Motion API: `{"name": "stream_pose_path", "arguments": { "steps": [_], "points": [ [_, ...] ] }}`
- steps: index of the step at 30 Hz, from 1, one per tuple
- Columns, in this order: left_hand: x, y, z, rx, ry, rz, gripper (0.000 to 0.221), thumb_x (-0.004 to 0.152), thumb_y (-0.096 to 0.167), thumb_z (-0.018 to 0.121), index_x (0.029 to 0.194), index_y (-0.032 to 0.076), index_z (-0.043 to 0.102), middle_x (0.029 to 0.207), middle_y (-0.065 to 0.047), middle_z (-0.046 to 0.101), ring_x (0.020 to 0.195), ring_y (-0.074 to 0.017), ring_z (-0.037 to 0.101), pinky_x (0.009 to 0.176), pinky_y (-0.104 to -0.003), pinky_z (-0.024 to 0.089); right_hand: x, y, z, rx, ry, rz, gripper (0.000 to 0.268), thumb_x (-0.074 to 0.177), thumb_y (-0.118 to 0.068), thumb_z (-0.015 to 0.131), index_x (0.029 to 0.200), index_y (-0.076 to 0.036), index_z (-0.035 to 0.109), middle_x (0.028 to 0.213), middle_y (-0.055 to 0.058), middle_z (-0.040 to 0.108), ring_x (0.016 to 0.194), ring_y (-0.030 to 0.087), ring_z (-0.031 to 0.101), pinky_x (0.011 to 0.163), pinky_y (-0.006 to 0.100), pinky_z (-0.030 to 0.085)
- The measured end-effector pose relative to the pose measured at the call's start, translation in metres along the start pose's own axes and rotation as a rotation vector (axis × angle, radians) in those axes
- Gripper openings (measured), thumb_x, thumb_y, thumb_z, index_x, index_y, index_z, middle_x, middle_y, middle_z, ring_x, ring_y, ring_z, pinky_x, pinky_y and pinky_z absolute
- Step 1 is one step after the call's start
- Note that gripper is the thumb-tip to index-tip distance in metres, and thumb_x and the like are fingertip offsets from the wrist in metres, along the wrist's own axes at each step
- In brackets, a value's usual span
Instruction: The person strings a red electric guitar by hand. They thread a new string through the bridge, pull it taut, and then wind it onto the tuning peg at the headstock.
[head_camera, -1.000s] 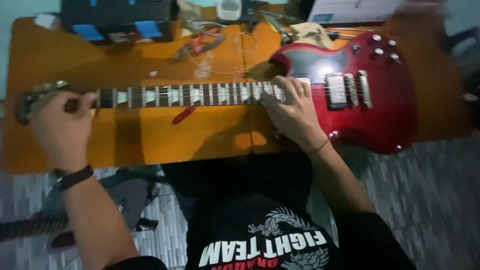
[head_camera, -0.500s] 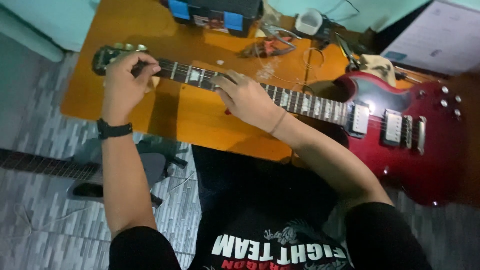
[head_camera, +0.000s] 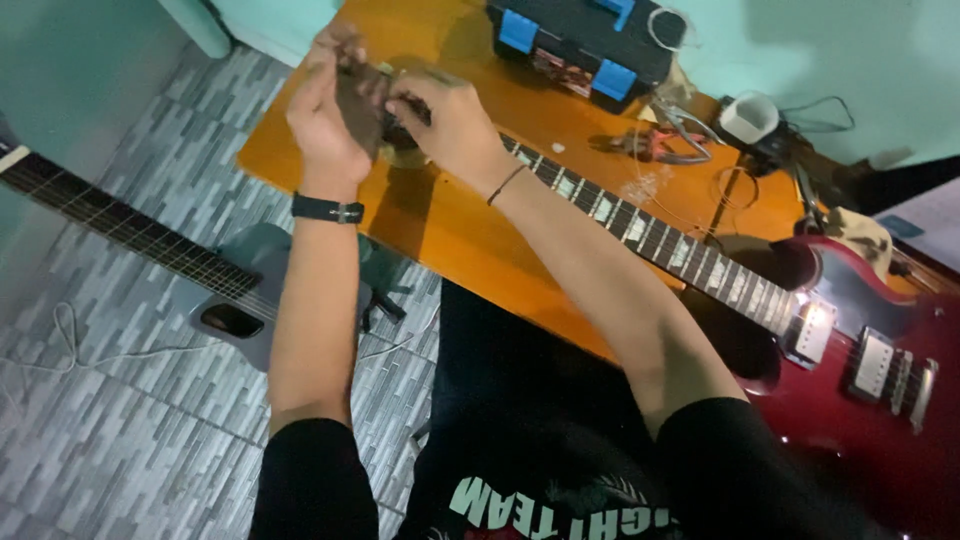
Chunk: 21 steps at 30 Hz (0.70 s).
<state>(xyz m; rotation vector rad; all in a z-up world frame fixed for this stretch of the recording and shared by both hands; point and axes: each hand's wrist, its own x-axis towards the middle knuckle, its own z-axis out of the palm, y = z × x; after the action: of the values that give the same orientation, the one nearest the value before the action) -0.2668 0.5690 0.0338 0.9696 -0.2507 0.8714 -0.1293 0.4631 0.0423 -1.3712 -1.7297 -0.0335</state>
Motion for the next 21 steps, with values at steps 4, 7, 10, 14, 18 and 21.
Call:
{"name": "stream_pose_path", "arguments": {
  "steps": [4, 7, 10, 14, 18, 21],
  "points": [
    [-0.004, 0.000, -0.014, 0.024, 0.047, -0.005, 0.017, 0.107, 0.021, 0.063, 0.124, 0.016, 0.059, 0.113, 0.001, 0.060, 0.092, -0.0161, 0.052, 0.088, -0.032, 0.044, 0.014, 0.013, 0.011, -0.076, 0.047, -0.040, 0.004, 0.096, -0.007, 0.072, 0.094, -0.007, 0.074, 0.089, 0.006, 0.078, 0.076, 0.020, 0.075, 0.067, 0.033, 0.057],
    [-0.015, -0.003, -0.022, 0.442, 0.111, -0.023, 0.027, 0.101, 0.019, 0.073, 0.123, 0.015, 0.058, 0.126, -0.005, 0.061, 0.124, -0.0221, 0.057, 0.109, -0.038, 0.046, 0.009, 0.027, 0.011, 0.047, 0.007, 0.034, 0.018, 0.098, 0.000, 0.067, 0.082, -0.006, 0.060, 0.063, 0.005, 0.047, 0.056, 0.014, 0.042, 0.056, 0.030, 0.030],
    [-0.024, 0.010, -0.002, 1.121, 0.238, -0.061, 0.019, 0.107, 0.010, 0.054, 0.126, 0.008, 0.058, 0.122, -0.014, 0.064, 0.113, -0.0341, 0.063, 0.096, -0.046, 0.053, 0.006, 0.032, 0.010, 0.003, -0.073, 0.097, 0.015, 0.104, -0.011, 0.068, 0.093, -0.008, 0.078, 0.054, 0.000, 0.044, 0.050, 0.010, 0.037, 0.052, 0.027, 0.031],
    [-0.036, 0.013, -0.003, 1.160, 0.390, -0.163, 0.016, 0.106, 0.017, 0.052, 0.107, 0.011, 0.067, 0.094, -0.007, 0.066, 0.085, -0.0243, 0.063, 0.071, -0.037, 0.049, 0.008, 0.021, 0.003, 0.041, -0.164, 0.170, 0.020, 0.106, -0.012, 0.067, 0.086, -0.009, 0.070, 0.058, 0.000, 0.033, 0.055, 0.010, 0.039, 0.058, 0.027, 0.032],
    [-0.032, 0.019, 0.019, 1.002, 0.394, -0.377, 0.020, 0.100, 0.026, 0.060, 0.109, 0.016, 0.075, 0.114, -0.005, 0.073, 0.107, -0.0240, 0.069, 0.088, -0.038, 0.057, 0.012, 0.011, -0.008, 0.200, -0.146, 0.209, 0.015, 0.107, -0.013, 0.068, 0.096, -0.007, 0.076, 0.060, -0.002, 0.037, 0.057, 0.008, 0.031, 0.057, 0.026, 0.029],
    [-0.029, 0.016, 0.020, 0.962, 0.461, -0.363, 0.011, 0.099, 0.022, 0.062, 0.101, 0.019, 0.073, 0.107, 0.000, 0.073, 0.102, -0.0196, 0.067, 0.086, -0.036, 0.055, 0.014, 0.010, -0.009, 0.229, -0.133, 0.268, 0.014, 0.106, -0.014, 0.069, 0.097, -0.007, 0.078, 0.061, -0.002, 0.043, 0.057, 0.008, 0.031, 0.056, 0.027, 0.028]
  ]
}}
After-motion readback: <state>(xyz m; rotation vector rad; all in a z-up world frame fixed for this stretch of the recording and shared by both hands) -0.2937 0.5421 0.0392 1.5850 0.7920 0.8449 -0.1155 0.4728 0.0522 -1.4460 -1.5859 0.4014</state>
